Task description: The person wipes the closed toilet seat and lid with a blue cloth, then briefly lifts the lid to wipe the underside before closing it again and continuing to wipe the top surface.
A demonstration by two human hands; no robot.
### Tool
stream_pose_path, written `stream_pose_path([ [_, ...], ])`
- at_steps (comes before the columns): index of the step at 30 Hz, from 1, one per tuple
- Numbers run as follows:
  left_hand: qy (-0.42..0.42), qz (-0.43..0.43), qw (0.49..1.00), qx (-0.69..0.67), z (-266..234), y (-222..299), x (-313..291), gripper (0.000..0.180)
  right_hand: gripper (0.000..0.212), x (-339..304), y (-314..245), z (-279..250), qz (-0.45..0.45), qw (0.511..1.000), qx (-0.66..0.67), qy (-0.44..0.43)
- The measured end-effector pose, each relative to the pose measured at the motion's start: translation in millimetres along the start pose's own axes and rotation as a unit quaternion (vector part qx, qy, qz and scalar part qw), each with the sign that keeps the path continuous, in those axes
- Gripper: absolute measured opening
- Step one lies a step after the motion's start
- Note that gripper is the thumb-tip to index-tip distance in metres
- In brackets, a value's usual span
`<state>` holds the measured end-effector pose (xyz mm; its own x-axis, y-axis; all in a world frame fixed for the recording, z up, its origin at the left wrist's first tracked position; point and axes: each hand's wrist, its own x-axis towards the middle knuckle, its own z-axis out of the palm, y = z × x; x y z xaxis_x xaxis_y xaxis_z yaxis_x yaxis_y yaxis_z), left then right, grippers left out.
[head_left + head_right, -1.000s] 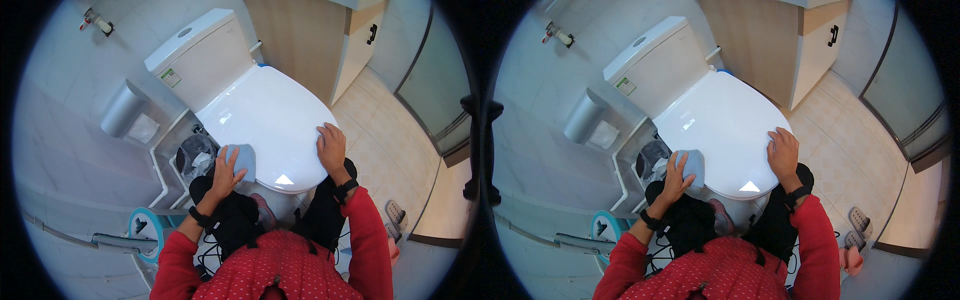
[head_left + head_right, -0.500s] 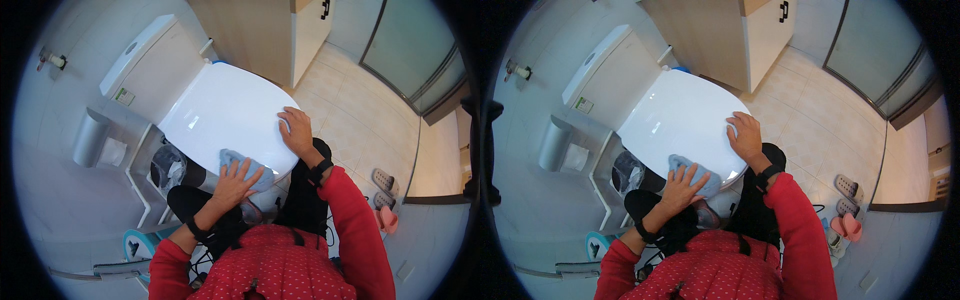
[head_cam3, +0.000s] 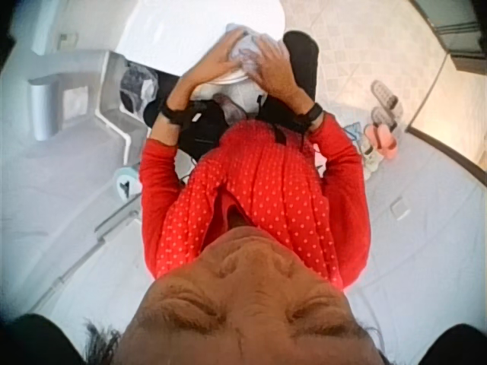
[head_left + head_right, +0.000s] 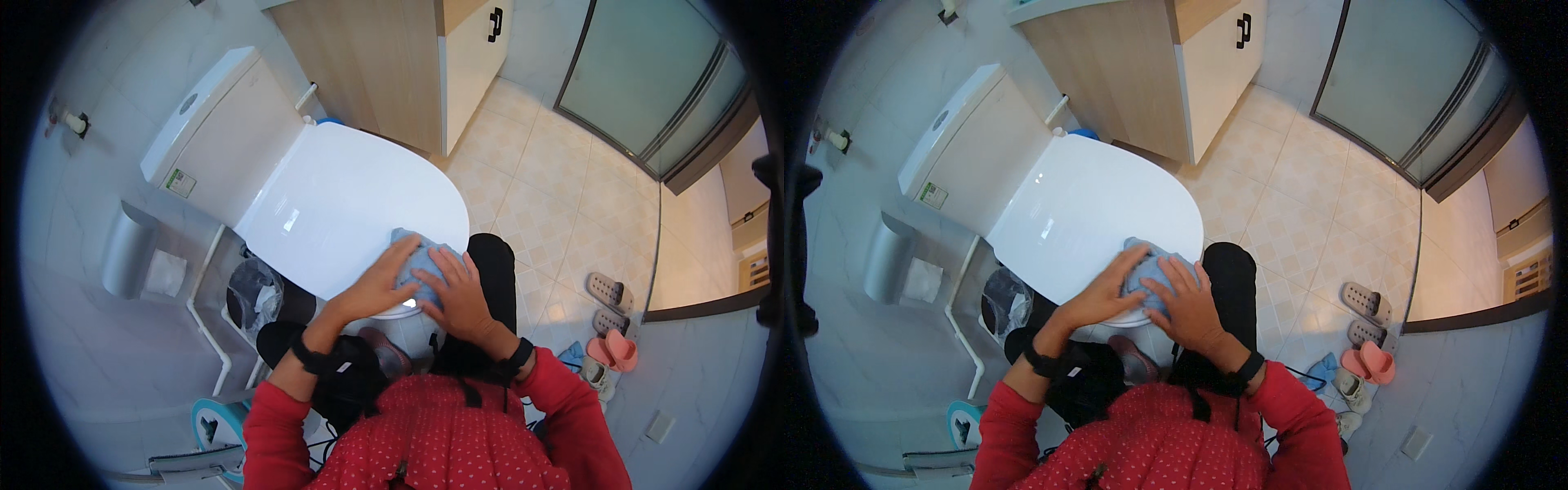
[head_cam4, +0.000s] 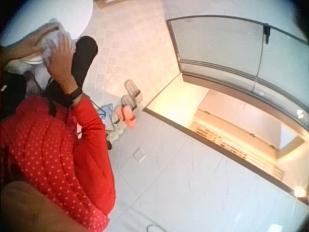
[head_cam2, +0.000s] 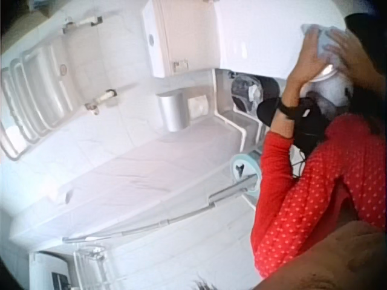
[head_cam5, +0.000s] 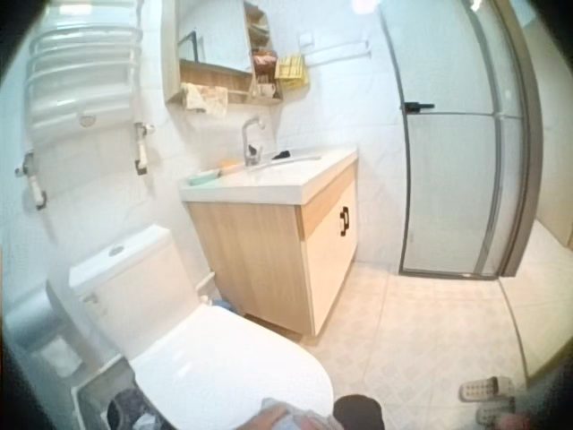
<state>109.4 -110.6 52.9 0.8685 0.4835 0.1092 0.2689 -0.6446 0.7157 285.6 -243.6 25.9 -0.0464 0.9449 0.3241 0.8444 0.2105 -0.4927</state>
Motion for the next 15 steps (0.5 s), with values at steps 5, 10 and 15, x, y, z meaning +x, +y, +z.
stream_pose_path([
  [5,0.124,-0.034,0.968,0.214,-57,-69,-37,0.056,0.059,21,11,10,0.009,0.999,-0.044,0.007],
  [10,0.190,-0.147,0.902,0.358,-82,-118,-65,0.058,0.061,59,44,4,0.049,0.997,-0.048,0.028],
  [15,0.195,-0.197,0.886,0.373,-78,-127,-68,0.058,0.065,107,67,14,0.056,0.995,-0.076,0.020],
])
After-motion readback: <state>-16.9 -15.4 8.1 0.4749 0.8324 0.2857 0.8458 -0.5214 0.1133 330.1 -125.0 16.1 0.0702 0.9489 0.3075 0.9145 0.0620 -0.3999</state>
